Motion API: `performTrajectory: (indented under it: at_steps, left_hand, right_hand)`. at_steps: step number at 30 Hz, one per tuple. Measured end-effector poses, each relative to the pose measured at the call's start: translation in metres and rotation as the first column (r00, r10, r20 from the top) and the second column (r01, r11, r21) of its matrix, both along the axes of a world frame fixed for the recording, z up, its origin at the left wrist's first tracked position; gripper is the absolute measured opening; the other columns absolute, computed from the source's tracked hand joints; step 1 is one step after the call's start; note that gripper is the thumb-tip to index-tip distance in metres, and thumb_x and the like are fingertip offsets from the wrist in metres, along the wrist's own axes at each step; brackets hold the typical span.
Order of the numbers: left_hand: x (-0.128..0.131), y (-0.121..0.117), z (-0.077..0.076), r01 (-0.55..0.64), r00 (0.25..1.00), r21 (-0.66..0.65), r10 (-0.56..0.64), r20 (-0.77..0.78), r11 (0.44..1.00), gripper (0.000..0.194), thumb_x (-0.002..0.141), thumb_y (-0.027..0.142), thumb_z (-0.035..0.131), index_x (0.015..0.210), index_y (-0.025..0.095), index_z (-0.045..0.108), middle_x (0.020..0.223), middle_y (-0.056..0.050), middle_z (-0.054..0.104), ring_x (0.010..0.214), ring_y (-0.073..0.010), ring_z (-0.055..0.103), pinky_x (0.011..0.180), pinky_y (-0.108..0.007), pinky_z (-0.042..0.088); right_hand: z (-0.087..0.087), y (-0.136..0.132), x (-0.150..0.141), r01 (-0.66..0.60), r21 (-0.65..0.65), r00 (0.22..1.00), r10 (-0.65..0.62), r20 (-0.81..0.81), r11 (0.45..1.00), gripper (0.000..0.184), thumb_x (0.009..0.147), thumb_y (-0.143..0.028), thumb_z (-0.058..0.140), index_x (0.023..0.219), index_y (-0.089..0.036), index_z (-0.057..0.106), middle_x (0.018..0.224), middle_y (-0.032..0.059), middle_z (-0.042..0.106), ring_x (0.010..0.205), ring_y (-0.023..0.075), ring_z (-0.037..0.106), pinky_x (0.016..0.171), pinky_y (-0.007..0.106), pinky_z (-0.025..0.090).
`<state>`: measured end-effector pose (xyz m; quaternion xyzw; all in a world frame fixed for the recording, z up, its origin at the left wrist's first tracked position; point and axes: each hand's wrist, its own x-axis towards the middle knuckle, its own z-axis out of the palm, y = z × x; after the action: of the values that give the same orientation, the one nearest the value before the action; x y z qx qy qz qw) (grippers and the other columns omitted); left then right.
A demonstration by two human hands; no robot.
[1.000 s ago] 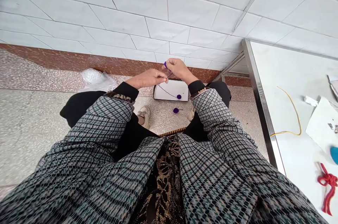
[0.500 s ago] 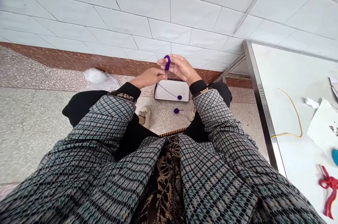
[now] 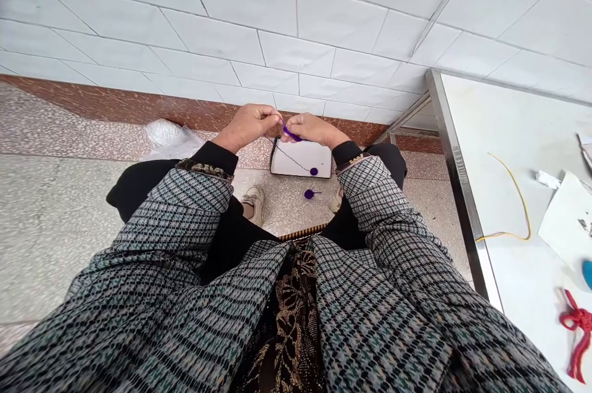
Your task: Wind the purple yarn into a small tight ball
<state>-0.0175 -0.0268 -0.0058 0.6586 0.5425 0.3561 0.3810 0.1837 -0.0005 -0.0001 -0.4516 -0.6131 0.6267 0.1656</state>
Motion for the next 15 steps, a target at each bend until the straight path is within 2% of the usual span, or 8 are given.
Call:
performTrajectory:
  at_steps: [3, 6, 9, 12, 15]
  left_hand:
    - [0.008, -0.002, 0.0, -0.04, 0.974, -0.18, 0.079, 0.213, 0.983, 0.014, 0.087, 0.014, 0.072, 0.073, 0.016, 0.069, 0.062, 0.003, 0.058, 0.058, -0.0118, 0.046, 0.061, -0.024, 0.035]
    - [0.018, -0.006, 0.0, 0.027, 0.851, -0.389, 0.183, 0.493, 0.921, 0.017, 0.087, 0.015, 0.078, 0.077, 0.017, 0.065, 0.059, 0.004, 0.052, 0.046, -0.0062, 0.029, 0.05, -0.021, 0.019]
    - [0.025, -0.009, 0.002, 0.07, 0.734, -0.445, 0.256, 0.629, 0.893, 0.011, 0.087, 0.011, 0.079, 0.083, 0.015, 0.07, 0.061, 0.005, 0.051, 0.044, -0.0036, 0.022, 0.047, -0.019, 0.011]
    - [0.03, -0.012, 0.006, 0.094, 0.644, -0.459, 0.298, 0.705, 0.883, 0.007, 0.092, 0.009, 0.076, 0.09, 0.014, 0.072, 0.068, 0.004, 0.054, 0.046, -0.0034, 0.029, 0.045, -0.016, 0.013]
    - [0.032, -0.013, 0.009, 0.15, 0.561, -0.479, 0.325, 0.762, 0.865, 0.012, 0.098, 0.01, 0.07, 0.087, 0.015, 0.066, 0.071, 0.004, 0.053, 0.045, -0.0028, 0.031, 0.043, -0.015, 0.016]
  right_hand:
    - [0.005, -0.004, -0.004, 0.067, -0.161, 0.96, -0.107, -0.258, 0.985, 0.04, 0.114, -0.009, 0.069, 0.074, -0.015, 0.073, 0.076, 0.0056, 0.079, 0.07, 0.0141, 0.073, 0.082, 0.026, 0.063]
    - [0.008, -0.004, -0.006, 0.144, -0.221, 0.881, -0.227, -0.415, 0.964, 0.04, 0.118, -0.021, 0.073, 0.079, -0.015, 0.073, 0.078, 0.0046, 0.078, 0.073, 0.0139, 0.075, 0.083, 0.025, 0.066]
    - [0.009, -0.003, -0.006, 0.228, -0.263, 0.811, -0.332, -0.482, 0.938, 0.035, 0.111, -0.026, 0.087, 0.081, -0.017, 0.071, 0.082, 0.0027, 0.078, 0.077, 0.014, 0.076, 0.081, 0.023, 0.066]
    - [0.01, -0.004, -0.009, 0.282, -0.292, 0.764, -0.398, -0.508, 0.914, 0.038, 0.106, -0.024, 0.092, 0.08, -0.019, 0.066, 0.084, 0.0006, 0.076, 0.077, 0.0126, 0.074, 0.082, 0.021, 0.065]
    - [0.013, -0.006, -0.013, 0.298, -0.304, 0.739, -0.42, -0.527, 0.905, 0.041, 0.107, -0.026, 0.092, 0.078, -0.02, 0.063, 0.081, -0.0009, 0.072, 0.075, 0.0128, 0.071, 0.081, 0.022, 0.065]
